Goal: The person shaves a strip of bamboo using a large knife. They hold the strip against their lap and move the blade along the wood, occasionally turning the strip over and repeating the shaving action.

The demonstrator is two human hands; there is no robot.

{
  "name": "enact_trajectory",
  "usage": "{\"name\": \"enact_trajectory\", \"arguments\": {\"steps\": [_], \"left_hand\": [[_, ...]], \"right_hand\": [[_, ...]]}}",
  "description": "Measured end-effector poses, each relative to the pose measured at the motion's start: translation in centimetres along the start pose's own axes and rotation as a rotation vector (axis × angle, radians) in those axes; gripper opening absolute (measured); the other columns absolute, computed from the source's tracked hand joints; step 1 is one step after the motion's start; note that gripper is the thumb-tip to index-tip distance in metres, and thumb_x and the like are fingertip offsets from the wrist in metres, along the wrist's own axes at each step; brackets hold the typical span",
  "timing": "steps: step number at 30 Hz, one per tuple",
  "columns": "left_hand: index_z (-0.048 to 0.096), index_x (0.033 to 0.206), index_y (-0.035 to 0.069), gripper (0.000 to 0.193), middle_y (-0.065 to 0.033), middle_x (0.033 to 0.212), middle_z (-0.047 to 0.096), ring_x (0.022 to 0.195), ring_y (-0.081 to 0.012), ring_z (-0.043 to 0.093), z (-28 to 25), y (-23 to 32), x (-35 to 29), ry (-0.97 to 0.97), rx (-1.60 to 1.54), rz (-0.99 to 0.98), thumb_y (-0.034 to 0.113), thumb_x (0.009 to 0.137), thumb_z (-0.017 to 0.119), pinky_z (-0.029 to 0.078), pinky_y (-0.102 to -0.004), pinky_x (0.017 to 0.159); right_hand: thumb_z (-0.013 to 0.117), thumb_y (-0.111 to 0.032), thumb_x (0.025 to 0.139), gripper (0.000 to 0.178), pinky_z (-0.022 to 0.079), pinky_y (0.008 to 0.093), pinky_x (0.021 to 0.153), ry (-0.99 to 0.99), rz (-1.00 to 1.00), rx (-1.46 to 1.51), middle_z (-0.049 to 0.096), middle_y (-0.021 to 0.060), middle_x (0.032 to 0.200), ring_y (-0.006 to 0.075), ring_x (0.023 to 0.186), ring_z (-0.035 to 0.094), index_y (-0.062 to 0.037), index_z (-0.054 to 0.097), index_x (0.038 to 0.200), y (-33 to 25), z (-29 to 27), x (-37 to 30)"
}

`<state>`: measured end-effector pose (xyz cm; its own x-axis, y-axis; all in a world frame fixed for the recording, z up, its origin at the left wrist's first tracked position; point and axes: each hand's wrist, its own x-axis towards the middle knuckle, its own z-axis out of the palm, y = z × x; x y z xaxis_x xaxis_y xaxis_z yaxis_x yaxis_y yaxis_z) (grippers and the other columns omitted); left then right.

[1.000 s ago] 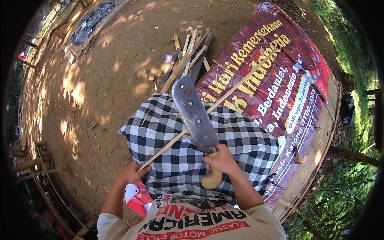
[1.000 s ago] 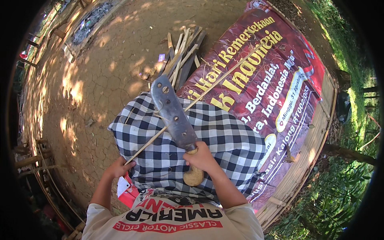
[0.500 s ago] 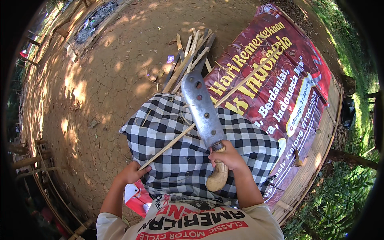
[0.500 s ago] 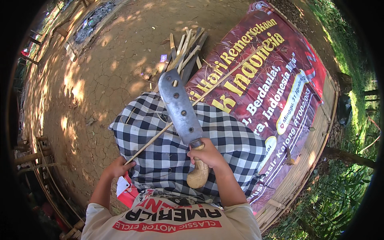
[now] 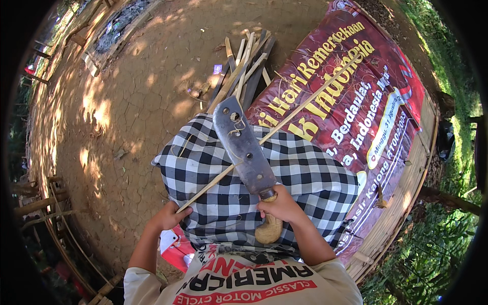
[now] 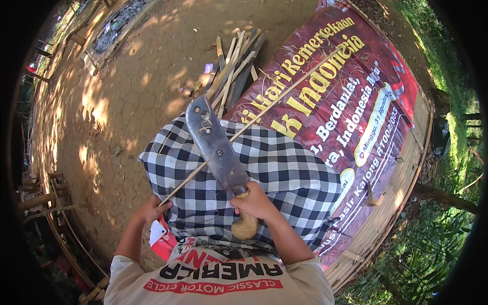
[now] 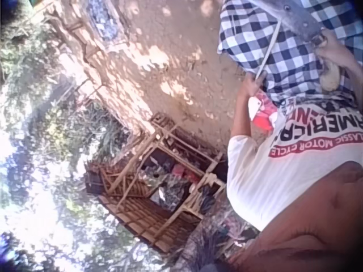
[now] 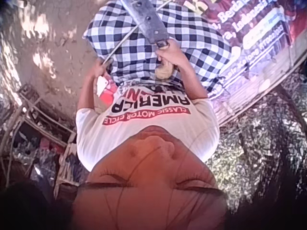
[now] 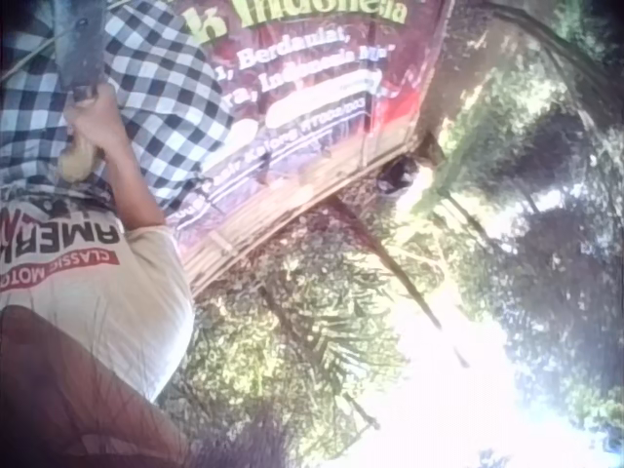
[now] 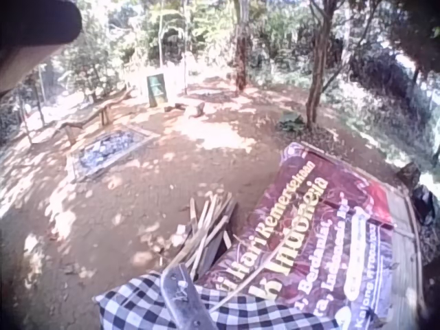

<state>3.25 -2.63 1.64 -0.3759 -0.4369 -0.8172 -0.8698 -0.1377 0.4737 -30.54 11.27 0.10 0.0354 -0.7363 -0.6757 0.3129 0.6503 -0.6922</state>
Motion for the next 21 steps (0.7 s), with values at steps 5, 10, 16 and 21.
{"name": "enact_trajectory", "arguments": {"steps": [5,10,16,21], "left_hand": [[0.063,0.071,-0.003,0.047,-0.0049,0.060,0.057,0.058,-0.0138,0.052,0.1,0.4,-0.3,0.067,0.006,0.068,0.039,0.091,0.064,0.043,-0.0340,0.056],[0.067,0.082,-0.005,0.049,-0.0107,0.063,0.061,0.060,-0.0192,0.054,-0.7,2.6,-1.0,-0.015,0.055,-0.092,0.043,0.090,0.065,0.045,-0.0354,0.061],[0.065,0.107,-0.005,0.042,-0.0131,0.086,0.069,0.079,-0.0189,0.061,0.2,1.3,-0.2,0.021,-0.014,0.055,0.034,0.092,0.064,0.049,-0.0342,0.075],[0.064,0.078,-0.007,0.051,-0.0118,0.061,0.059,0.058,-0.0196,0.053,0.8,-0.7,0.5,0.080,-0.001,0.099,0.042,0.091,0.063,0.044,-0.0376,0.058]], "right_hand": [[0.069,0.005,0.069,0.027,0.050,0.0320,0.050,-0.184,0.110,0.245,0.058,0.0080,0.069,0.0195,0.052,0.061,0.0023,0.054,0.091,-0.4,-1.9,0.3],[0.068,0.006,0.070,0.022,0.050,0.0314,0.049,-0.047,0.005,0.217,0.059,0.0079,0.069,0.0185,0.052,0.061,0.0023,0.055,0.087,-1.9,-1.7,0.0],[0.067,0.000,0.072,0.021,0.050,0.0304,0.051,0.282,-0.123,0.029,0.064,0.0098,0.072,0.0165,0.055,0.063,0.0071,0.058,0.090,-0.9,-1.6,0.7],[0.067,0.000,0.072,0.023,0.052,0.0304,0.053,0.012,0.053,-0.077,0.064,0.0103,0.074,0.0167,0.058,0.065,0.0083,0.059,0.091,-0.1,0.3,0.1]]}}
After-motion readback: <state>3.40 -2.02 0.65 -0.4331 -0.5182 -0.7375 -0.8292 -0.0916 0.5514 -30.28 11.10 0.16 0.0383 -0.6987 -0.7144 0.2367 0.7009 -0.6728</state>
